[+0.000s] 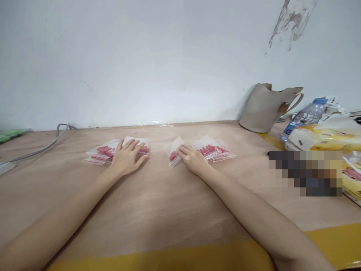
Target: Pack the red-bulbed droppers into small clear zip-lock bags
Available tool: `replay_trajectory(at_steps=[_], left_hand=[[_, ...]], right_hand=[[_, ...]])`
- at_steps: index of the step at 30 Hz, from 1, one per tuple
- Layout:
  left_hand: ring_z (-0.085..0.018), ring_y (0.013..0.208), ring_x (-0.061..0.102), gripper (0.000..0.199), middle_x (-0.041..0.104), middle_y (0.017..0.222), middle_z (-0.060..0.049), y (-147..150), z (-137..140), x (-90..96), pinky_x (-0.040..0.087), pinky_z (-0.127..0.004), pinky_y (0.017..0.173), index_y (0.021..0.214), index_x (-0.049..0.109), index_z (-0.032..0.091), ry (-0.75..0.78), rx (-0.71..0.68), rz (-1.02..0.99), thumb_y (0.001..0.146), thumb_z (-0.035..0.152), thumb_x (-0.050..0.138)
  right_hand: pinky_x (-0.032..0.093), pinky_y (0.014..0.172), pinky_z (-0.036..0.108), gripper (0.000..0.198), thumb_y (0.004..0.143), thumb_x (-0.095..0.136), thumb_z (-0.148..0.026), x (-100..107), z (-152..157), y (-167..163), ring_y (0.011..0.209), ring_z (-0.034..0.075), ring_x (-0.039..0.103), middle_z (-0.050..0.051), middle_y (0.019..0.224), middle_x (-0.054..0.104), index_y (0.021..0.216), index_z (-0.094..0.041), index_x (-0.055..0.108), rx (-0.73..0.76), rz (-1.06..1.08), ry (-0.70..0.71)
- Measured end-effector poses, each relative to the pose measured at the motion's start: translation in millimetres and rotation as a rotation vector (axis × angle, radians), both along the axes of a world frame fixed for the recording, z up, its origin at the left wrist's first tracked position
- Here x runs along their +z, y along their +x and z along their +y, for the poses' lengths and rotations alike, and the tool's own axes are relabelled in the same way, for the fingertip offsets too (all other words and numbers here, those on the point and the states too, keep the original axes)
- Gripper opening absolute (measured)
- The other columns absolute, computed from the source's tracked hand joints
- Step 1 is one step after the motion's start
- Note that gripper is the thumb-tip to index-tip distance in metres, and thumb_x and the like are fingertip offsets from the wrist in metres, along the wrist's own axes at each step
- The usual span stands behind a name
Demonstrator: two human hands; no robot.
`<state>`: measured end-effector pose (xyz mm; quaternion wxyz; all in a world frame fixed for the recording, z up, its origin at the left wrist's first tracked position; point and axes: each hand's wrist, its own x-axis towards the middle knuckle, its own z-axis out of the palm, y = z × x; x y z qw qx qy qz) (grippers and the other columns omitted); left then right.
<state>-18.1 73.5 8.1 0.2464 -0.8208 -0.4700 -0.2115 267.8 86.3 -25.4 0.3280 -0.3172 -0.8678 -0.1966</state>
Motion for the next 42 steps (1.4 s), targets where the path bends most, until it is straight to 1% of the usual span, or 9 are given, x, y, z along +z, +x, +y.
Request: replay_trajectory(at_steps=[3,9,16,19,22,24,30,37,42], left_hand=[[-0.035,0.113,0.046,0.04,0.059,0.111,-0.017,-13.1,5.3,0.1,0.012,-0.059,0.102,0.109,0.058,0.014,-0.019,0.096,0.028,0.079,0.039,0.051],[-0.029,0.096,0.059,0.029,0.064,0.103,-0.011,-13.9,7.7,-2.3,0.01,-0.059,0.102,0.103,0.063,0.019,-0.092,0.106,0.036,0.082,0.029,0.046],[-0.026,0.101,0.058,0.032,0.063,0.11,-0.009,14.3,3.2,-13.2,0.035,-0.047,0.097,0.113,0.061,0.02,-0.207,-0.054,-0.043,0.088,0.026,0.042],[-0.023,0.105,0.056,0.033,0.06,0.115,-0.011,36.2,-2.3,-20.5,0.044,-0.038,0.091,0.116,0.059,0.016,-0.251,-0.15,-0.111,0.088,0.027,0.045],[-0.021,0.107,0.055,0.035,0.057,0.119,-0.01,56.9,-10.2,-26.6,0.045,-0.035,0.092,0.12,0.056,0.016,-0.284,-0.239,-0.17,0.088,0.027,0.047],[-0.022,0.11,0.054,0.038,0.054,0.123,-0.01,65.3,-15.3,-28.9,0.045,-0.035,0.093,0.124,0.052,0.017,-0.299,-0.281,-0.202,0.088,0.028,0.048],[-0.025,0.112,0.052,0.036,0.051,0.126,-0.011,61.2,-19.7,-30.1,0.045,-0.04,0.092,0.121,0.055,0.018,-0.304,-0.333,-0.276,0.086,0.027,0.049],[-0.021,0.102,0.06,0.032,0.06,0.116,-0.007,50.6,-21.4,-28.7,0.05,-0.033,0.088,0.115,0.06,0.018,-0.34,-0.35,-0.299,0.086,0.025,0.049],[-0.021,0.101,0.06,0.033,0.061,0.115,-0.006,50.0,-21.9,-25.5,0.049,-0.034,0.088,0.117,0.058,0.018,-0.344,-0.357,-0.308,0.086,0.024,0.049]], right_hand=[[0.047,0.092,0.036,0.036,0.083,0.039,-0.005,7.6,0.9,25.4,0.109,0.022,0.054,0.012,0.11,0.062,0.109,-0.013,0.062,-0.046,0.04,0.023],[0.048,0.083,0.037,0.028,0.078,0.044,-0.008,1.0,-8.2,67.1,0.094,0.023,0.059,0.01,0.1,0.065,0.093,-0.014,0.066,-0.203,-0.021,-0.12],[0.041,0.08,0.036,0.025,0.071,0.046,-0.011,3.5,-19.6,85.3,0.095,0.024,0.059,0.009,0.102,0.065,0.088,-0.015,0.064,-0.464,-0.005,-0.186],[0.036,0.082,0.041,0.022,0.073,0.052,-0.027,11.5,-28.5,85.8,0.092,0.027,0.058,0.01,0.099,0.065,0.089,-0.016,0.063,-0.518,-0.016,-0.176],[0.026,0.089,0.048,0.038,0.072,0.055,-0.05,18.4,-39.0,75.3,0.093,0.028,0.055,0.011,0.1,0.063,0.09,-0.018,0.062,-0.441,-0.006,-0.107],[0.023,0.092,0.047,0.04,0.072,0.055,-0.053,21.1,-44.0,62.0,0.093,0.026,0.054,0.01,0.098,0.063,0.092,-0.018,0.062,-0.324,-0.003,-0.082],[0.027,0.089,0.041,0.02,0.078,0.054,-0.032,21.4,-35.5,17.6,0.082,0.019,0.053,0.005,0.08,0.064,0.09,-0.018,0.063,0.02,-0.177,-0.043],[0.031,0.086,0.038,0.018,0.084,0.048,-0.024,12.7,-18.4,-0.4,0.064,0.014,0.052,0.002,0.061,0.061,0.075,-0.018,0.063,0.096,-0.104,0.012],[0.036,0.082,0.034,0.014,0.081,0.051,-0.018,3.2,-18.6,5.9,0.069,0.014,0.056,0.003,0.07,0.065,0.089,-0.017,0.062,0.174,0.046,-0.088]])
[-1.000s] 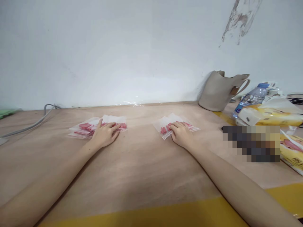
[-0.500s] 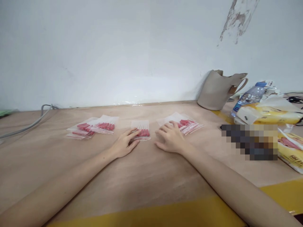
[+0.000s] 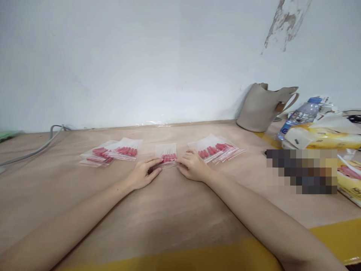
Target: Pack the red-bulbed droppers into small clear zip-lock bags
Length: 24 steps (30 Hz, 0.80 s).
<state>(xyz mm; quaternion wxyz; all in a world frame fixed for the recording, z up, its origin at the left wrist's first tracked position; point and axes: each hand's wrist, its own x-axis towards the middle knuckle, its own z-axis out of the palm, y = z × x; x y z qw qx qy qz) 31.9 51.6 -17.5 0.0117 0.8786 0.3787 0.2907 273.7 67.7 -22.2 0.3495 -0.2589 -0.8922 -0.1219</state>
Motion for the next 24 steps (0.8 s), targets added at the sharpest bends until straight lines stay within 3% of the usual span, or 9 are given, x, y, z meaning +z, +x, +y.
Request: replay_trajectory(at_steps=[3,10,13,16,24], left_hand=[[-0.02,0.101,0.059,0.031,0.062,0.114,-0.007,-0.1,1.3,0.9,0.048,-0.033,0.089,0.116,0.058,0.017,0.005,-0.012,0.001,0.088,0.023,0.046],[-0.021,0.1,0.059,0.031,0.062,0.111,-0.009,-0.7,4.1,0.1,0.047,-0.037,0.089,0.114,0.059,0.017,0.069,-0.034,0.014,0.089,0.02,0.041],[-0.025,0.102,0.056,0.029,0.06,0.111,-0.012,4.9,6.8,0.1,0.045,-0.044,0.09,0.111,0.06,0.016,0.138,-0.045,0.009,0.086,0.024,0.048],[-0.023,0.1,0.057,0.027,0.061,0.107,-0.01,15.5,10.8,-0.3,0.046,-0.041,0.088,0.107,0.061,0.018,0.198,-0.096,0.025,0.083,0.026,0.053],[-0.021,0.085,0.06,0.02,0.066,0.092,-0.008,40.1,26.4,-3.6,0.048,-0.037,0.078,0.088,0.064,0.017,0.345,-0.157,0.118,0.087,0.017,0.044]], right_hand=[[0.038,0.077,0.031,0.015,0.08,0.05,-0.013,-3.2,3.5,2.1,0.072,0.015,0.057,0.003,0.071,0.065,0.088,-0.018,0.062,0.002,0.041,0.008],[0.033,0.078,0.032,0.019,0.085,0.049,-0.018,1.1,5.1,-3.3,0.066,0.013,0.052,0.001,0.065,0.064,0.072,-0.019,0.063,-0.1,-0.083,0.221],[0.031,0.078,0.032,0.025,0.087,0.044,-0.017,4.2,3.1,-5.8,0.065,0.013,0.05,0.002,0.063,0.062,0.069,-0.018,0.062,-0.119,-0.142,0.219],[0.03,0.079,0.032,0.026,0.087,0.043,-0.018,6.0,2.7,-7.5,0.065,0.013,0.048,0.002,0.062,0.06,0.068,-0.017,0.061,-0.121,-0.155,0.205],[0.029,0.081,0.034,0.022,0.083,0.046,-0.021,1.5,2.6,-11.7,0.066,0.014,0.049,0.002,0.063,0.059,0.067,-0.016,0.06,-0.169,-0.073,0.138]])
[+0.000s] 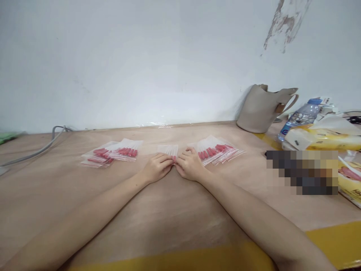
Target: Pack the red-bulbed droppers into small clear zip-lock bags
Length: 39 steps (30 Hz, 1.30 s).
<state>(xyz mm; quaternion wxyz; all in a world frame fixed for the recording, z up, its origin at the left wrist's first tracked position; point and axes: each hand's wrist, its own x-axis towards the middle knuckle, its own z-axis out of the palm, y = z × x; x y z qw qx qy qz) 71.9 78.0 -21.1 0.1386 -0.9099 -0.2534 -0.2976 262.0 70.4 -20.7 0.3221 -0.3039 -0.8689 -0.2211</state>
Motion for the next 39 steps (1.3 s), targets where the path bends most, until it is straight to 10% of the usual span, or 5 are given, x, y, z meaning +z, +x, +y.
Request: replay_trajectory(at_steps=[19,39], left_hand=[[-0.019,0.077,0.059,0.026,0.064,0.078,-0.007,-0.1,4.0,2.6,0.048,-0.035,0.073,0.076,0.059,0.016,0.14,-0.02,0.121,0.089,0.016,0.037],[-0.018,0.064,0.057,0.033,0.059,0.065,-0.006,-63.7,-16.6,12.7,0.045,-0.031,0.06,0.07,0.056,0.016,0.171,0.181,0.143,0.094,0.019,0.033]], right_hand=[[0.028,0.081,0.037,0.021,0.084,0.043,-0.017,4.6,-3.2,-2.2,0.069,0.014,0.048,0.002,0.065,0.06,0.073,-0.017,0.061,0.018,-0.03,0.099],[0.024,0.086,0.038,0.021,0.085,0.044,-0.019,1.3,-2.6,2.7,0.07,0.014,0.049,0.002,0.064,0.059,0.071,-0.018,0.06,-0.004,-0.008,0.044]])
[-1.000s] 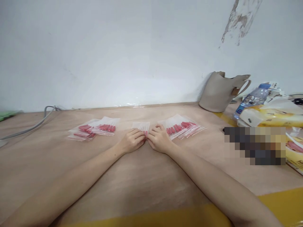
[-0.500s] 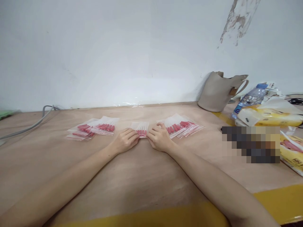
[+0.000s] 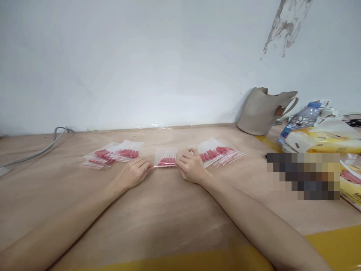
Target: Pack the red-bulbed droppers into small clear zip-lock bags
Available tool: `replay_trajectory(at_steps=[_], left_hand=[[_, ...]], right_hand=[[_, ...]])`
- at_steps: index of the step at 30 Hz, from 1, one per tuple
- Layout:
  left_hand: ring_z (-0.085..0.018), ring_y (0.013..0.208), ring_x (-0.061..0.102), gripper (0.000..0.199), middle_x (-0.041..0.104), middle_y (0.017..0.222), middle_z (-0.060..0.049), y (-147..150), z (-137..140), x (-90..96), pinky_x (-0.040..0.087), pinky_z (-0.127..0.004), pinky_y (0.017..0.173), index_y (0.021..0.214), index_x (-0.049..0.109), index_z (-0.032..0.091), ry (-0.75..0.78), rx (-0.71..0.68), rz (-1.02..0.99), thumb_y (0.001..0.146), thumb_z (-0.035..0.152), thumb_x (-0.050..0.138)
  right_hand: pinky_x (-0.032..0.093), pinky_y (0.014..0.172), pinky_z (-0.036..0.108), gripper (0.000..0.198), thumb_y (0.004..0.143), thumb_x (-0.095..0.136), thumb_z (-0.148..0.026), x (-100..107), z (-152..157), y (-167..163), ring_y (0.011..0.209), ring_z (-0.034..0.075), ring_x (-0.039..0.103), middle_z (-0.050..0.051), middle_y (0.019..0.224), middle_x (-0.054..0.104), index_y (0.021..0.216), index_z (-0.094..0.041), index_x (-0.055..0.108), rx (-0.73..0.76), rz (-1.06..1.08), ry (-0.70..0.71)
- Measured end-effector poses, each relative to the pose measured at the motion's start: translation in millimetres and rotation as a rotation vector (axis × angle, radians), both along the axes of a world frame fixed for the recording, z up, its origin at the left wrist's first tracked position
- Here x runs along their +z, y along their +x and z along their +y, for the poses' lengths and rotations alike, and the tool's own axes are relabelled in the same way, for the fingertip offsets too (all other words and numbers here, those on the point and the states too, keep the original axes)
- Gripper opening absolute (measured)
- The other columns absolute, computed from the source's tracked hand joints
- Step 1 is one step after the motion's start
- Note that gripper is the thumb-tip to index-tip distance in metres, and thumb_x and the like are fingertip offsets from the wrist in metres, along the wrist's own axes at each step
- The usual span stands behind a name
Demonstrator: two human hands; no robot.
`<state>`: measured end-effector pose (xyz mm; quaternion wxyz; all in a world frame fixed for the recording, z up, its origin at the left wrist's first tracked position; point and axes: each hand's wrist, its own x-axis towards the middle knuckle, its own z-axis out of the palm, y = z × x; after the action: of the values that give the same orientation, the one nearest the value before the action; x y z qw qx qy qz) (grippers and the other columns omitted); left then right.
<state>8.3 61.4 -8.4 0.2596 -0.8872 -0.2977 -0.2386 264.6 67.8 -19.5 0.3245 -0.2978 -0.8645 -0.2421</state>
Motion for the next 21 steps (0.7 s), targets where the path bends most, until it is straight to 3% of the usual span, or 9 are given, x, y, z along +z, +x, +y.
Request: replay_trajectory(at_steps=[4,7,9,12,14,17,21], left_hand=[[-0.018,0.065,0.057,0.033,0.059,0.067,-0.006,0.3,0.0,-1.8,0.045,-0.03,0.063,0.071,0.057,0.016,-0.03,0.007,-0.02,0.094,0.021,0.034],[-0.017,0.067,0.058,0.033,0.061,0.069,-0.005,3.2,-2.7,-2.7,0.046,-0.029,0.064,0.074,0.059,0.016,-0.08,0.007,-0.025,0.095,0.024,0.035],[-0.017,0.072,0.059,0.03,0.063,0.074,-0.005,5.1,-4.9,-1.5,0.047,-0.029,0.069,0.078,0.061,0.017,-0.125,0.007,-0.021,0.094,0.028,0.038],[-0.021,0.092,0.058,0.026,0.064,0.097,-0.007,-0.7,-4.7,5.8,0.044,-0.033,0.083,0.098,0.06,0.018,-0.178,0.061,-0.025,0.089,0.037,0.046],[-0.026,0.105,0.052,0.037,0.059,0.113,-0.011,-14.3,-0.7,14.3,0.038,-0.041,0.093,0.114,0.054,0.017,-0.2,0.141,-0.022,0.085,0.038,0.049],[-0.032,0.115,0.044,0.047,0.053,0.121,-0.013,-45.1,8.6,28.4,0.023,-0.051,0.102,0.116,0.055,0.018,-0.243,0.255,0.04,0.072,0.035,0.058],[-0.032,0.124,0.035,0.055,0.045,0.132,-0.009,-77.5,18.3,39.5,0.021,-0.049,0.102,0.123,0.051,0.023,-0.347,0.411,0.205,0.068,0.027,0.055]], right_hand=[[0.029,0.082,0.036,0.016,0.083,0.048,-0.024,2.7,-1.6,-0.4,0.074,0.016,0.051,0.004,0.072,0.062,0.075,-0.017,0.06,-0.007,0.002,-0.049],[0.034,0.071,0.03,0.021,0.08,0.053,-0.031,3.5,-5.0,-7.1,0.08,0.018,0.053,0.007,0.091,0.062,0.095,-0.018,0.06,-0.021,0.013,-0.127],[0.035,0.065,0.027,0.023,0.082,0.052,-0.028,0.7,-6.4,-13.4,0.08,0.017,0.054,0.006,0.097,0.061,0.102,-0.02,0.059,-0.039,0.008,-0.166],[0.037,0.058,0.025,0.018,0.084,0.046,-0.017,-6.1,-5.0,-18.5,0.074,0.014,0.056,0.004,0.098,0.063,0.094,-0.021,0.061,-0.083,0.016,-0.179],[0.041,0.061,0.026,0.02,0.083,0.044,-0.01,-8.4,-1.4,-15.1,0.076,0.015,0.057,0.005,0.098,0.064,0.091,-0.018,0.061,-0.083,0.045,-0.148],[0.046,0.075,0.029,0.029,0.078,0.043,-0.002,-4.4,6.5,2.6,0.088,0.019,0.057,0.008,0.103,0.064,0.096,-0.016,0.06,-0.019,0.084,-0.065],[0.048,0.083,0.035,0.03,0.078,0.043,-0.004,6.5,17.4,44.0,0.097,0.02,0.057,0.01,0.106,0.062,0.098,-0.018,0.06,-0.011,0.217,-0.037]])
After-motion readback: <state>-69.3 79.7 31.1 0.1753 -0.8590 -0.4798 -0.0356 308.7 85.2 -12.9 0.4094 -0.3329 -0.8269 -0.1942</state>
